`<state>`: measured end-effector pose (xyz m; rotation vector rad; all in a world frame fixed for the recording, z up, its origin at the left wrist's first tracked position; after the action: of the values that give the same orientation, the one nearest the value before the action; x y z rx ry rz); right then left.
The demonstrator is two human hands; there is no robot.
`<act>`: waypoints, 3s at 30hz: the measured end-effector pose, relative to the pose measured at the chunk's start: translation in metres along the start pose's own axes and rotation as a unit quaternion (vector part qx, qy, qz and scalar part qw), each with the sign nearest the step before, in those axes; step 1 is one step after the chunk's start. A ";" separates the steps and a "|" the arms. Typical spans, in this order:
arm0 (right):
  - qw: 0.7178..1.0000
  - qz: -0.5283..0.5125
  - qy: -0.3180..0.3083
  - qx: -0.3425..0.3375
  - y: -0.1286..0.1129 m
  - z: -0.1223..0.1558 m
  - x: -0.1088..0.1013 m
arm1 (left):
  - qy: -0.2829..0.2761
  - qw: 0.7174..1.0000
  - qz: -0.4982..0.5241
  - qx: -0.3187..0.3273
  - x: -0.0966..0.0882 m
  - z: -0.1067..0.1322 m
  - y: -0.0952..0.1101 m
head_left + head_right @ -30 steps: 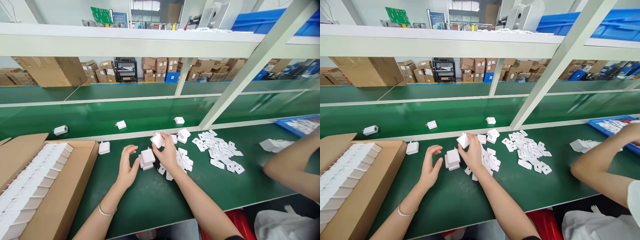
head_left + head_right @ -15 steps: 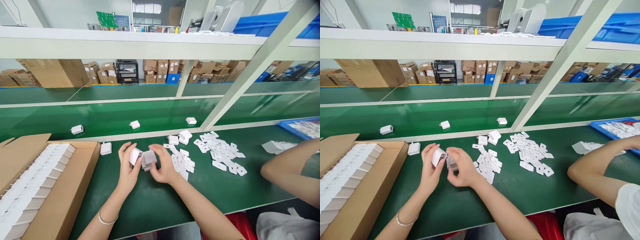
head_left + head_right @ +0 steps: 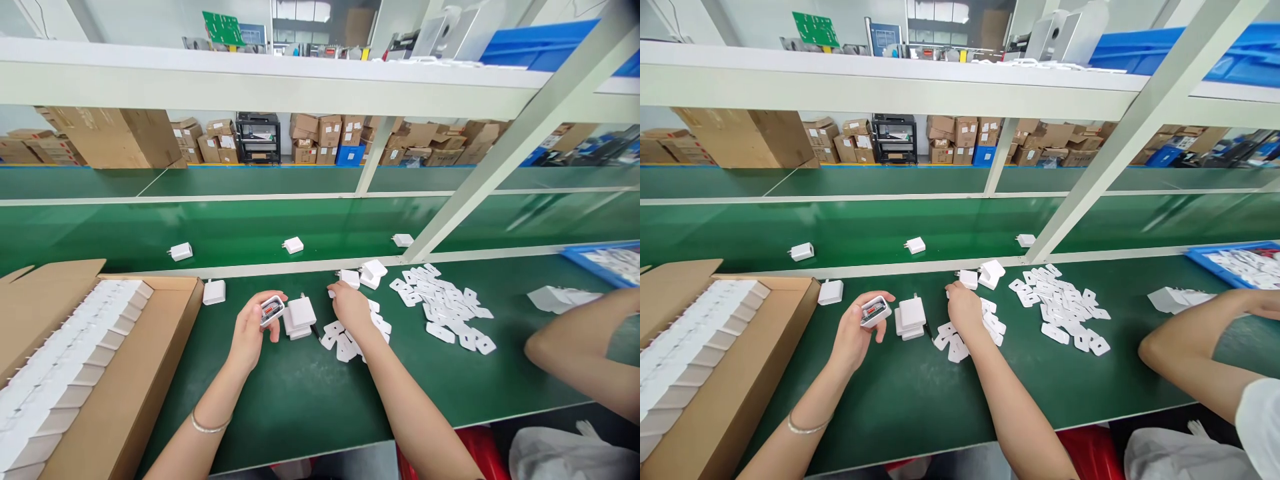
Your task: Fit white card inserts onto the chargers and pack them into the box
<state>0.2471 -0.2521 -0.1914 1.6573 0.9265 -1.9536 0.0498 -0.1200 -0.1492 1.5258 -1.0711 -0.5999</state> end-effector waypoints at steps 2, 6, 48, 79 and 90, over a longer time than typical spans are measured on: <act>1.000 -0.001 -0.005 -0.018 -0.006 0.002 0.000 | 0.005 1.000 -0.008 0.002 -0.002 0.000 -0.002; 0.999 -0.001 -0.009 -0.035 -0.011 0.004 0.001 | 0.018 1.000 -0.021 0.010 -0.007 0.000 -0.005; 0.815 -0.413 0.072 -0.401 -0.101 0.083 -0.046 | -0.050 0.917 -0.316 0.238 0.027 0.030 0.024; 0.931 -0.217 0.122 -0.265 -0.064 -0.014 -0.052 | -0.023 0.917 -0.338 0.208 0.021 0.017 0.011; 0.981 0.139 -0.075 -0.112 -0.024 -0.173 -0.035 | 0.006 0.934 -0.315 0.170 0.015 0.006 -0.004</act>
<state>0.3583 -0.1155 -0.1644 1.4072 0.7786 -1.6941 0.0525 -0.1359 -0.1521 2.2023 -0.6787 -0.8675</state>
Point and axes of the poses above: each hand's wrist, its own z-axis away from the middle knuckle, its own x-axis out of the palm, y = z × x, the point moved 7 cm from there along -z, towards the middle knuckle, and after that the axes turned 6 degrees about -y, right-handed, at the moved point
